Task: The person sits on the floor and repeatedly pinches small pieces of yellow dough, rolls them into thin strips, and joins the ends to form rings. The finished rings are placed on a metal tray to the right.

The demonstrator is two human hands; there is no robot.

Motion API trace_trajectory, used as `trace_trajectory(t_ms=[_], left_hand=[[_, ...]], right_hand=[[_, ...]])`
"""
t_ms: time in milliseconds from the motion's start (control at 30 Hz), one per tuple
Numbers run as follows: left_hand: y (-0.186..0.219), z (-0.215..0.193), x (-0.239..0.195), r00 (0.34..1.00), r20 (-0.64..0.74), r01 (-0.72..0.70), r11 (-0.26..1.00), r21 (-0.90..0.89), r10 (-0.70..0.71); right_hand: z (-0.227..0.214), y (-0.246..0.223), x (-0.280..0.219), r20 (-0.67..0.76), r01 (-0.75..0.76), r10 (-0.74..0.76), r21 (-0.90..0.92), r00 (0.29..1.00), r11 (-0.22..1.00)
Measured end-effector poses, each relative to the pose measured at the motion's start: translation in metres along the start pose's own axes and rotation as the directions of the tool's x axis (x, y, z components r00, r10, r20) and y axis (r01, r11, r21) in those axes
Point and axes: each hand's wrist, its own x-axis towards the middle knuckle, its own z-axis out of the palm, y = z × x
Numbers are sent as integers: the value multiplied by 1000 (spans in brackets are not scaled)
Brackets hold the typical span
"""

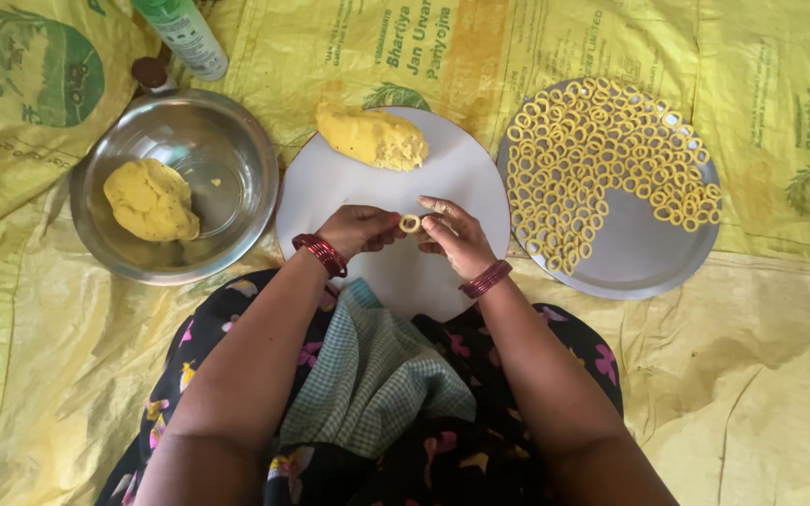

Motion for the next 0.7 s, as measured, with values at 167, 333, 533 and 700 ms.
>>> trace_trajectory(t_ms=[167, 333, 533, 700], left_hand=[[-3, 3, 5, 999, -33, -26, 1000, -18, 25], [-5, 4, 2, 1000, 12, 3, 989, -149, -1], [-2, 13, 1, 997, -73, 40, 996, 83, -33], [-3, 14, -2, 996, -79, 48, 987, 151, -37]], right_hand=[[2, 1, 4, 9, 20, -19, -76, 1000, 997], [-1, 6, 2, -24, 49, -52, -105, 998, 993], [-1, 12, 1, -27, 100, -111, -253, 993, 962], [-4, 27, 0, -48, 74, -82, -154, 995, 985]])
